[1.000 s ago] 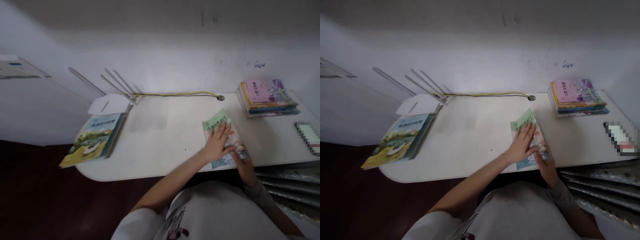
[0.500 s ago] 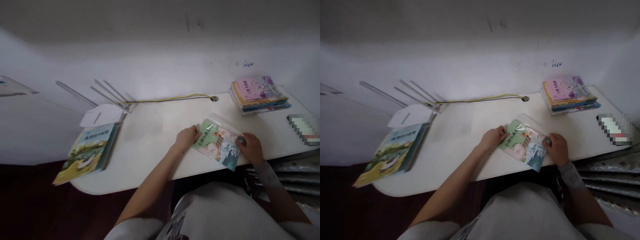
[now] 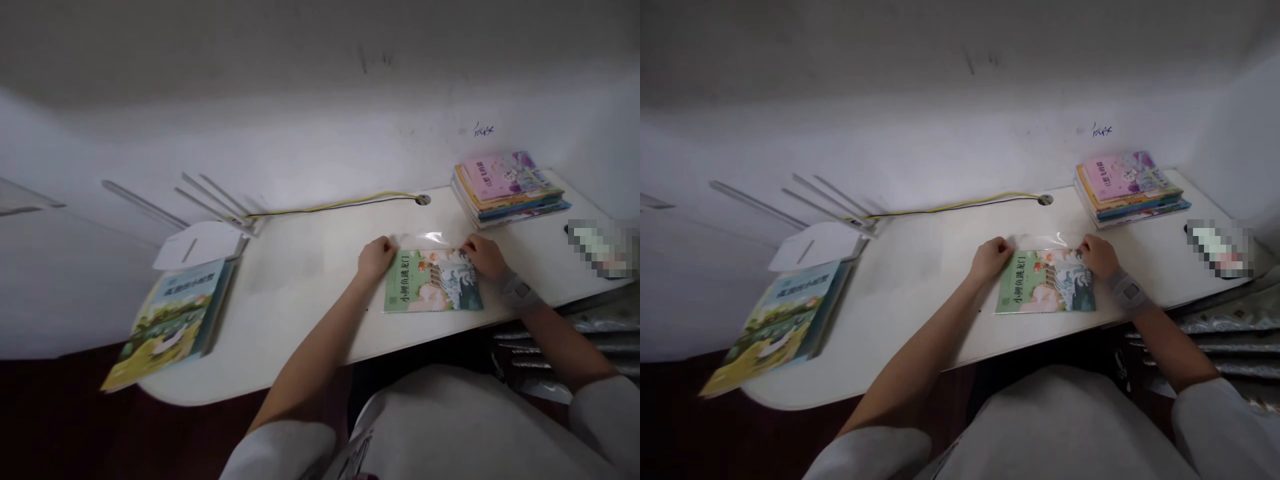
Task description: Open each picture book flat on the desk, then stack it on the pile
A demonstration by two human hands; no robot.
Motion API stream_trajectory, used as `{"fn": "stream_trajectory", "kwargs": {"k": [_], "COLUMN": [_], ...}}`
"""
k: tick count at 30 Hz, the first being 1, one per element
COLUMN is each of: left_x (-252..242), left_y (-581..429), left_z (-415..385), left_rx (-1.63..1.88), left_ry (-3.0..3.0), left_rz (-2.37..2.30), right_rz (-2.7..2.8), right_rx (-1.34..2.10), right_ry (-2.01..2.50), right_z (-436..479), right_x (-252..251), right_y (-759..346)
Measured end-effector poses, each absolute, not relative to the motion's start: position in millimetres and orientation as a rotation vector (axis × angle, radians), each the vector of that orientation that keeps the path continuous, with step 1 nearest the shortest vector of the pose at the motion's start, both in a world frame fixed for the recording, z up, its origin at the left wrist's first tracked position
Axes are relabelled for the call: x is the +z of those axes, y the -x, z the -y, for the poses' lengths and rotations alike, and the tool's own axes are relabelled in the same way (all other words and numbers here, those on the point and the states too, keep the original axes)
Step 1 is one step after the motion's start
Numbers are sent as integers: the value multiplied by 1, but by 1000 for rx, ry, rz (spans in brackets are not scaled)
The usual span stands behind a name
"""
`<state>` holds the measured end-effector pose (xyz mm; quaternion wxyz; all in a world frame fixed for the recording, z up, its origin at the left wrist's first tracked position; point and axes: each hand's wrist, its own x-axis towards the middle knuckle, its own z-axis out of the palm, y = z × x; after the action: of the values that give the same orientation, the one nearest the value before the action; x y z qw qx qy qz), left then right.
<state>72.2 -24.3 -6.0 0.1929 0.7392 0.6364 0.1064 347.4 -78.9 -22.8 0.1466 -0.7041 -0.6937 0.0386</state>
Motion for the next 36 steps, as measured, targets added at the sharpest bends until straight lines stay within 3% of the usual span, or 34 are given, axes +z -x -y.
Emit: {"fn": "stream_trajectory", "kwargs": {"k": [11,14,19,26,32,36], "left_x": [7,1,-19,-31,-31,-31], "left_y": [-48,-67,-95,-92,-89,-80], "left_z": [47,74,103,102,102,99], "left_rx": [326,328,21,97,85,109], "left_ry": [-2243,-2527,-2546,-2546,-2538,-2549], "left_rz": [-2141,-2052,-1795,-1798,-1730,-1676], "right_rz": [2172,2163,2133,2078,2536,2669], "right_rx": [21,12,37,106,-5,-30], "right_ry": [1882,1860,1826,1849,1243,1245], "right_z": [18,18,17,11,63,78], "right_x": [-25,-30,-37,-22,-21,-32], "right_y": [-275,-272,-276,-297,-244,-238]}}
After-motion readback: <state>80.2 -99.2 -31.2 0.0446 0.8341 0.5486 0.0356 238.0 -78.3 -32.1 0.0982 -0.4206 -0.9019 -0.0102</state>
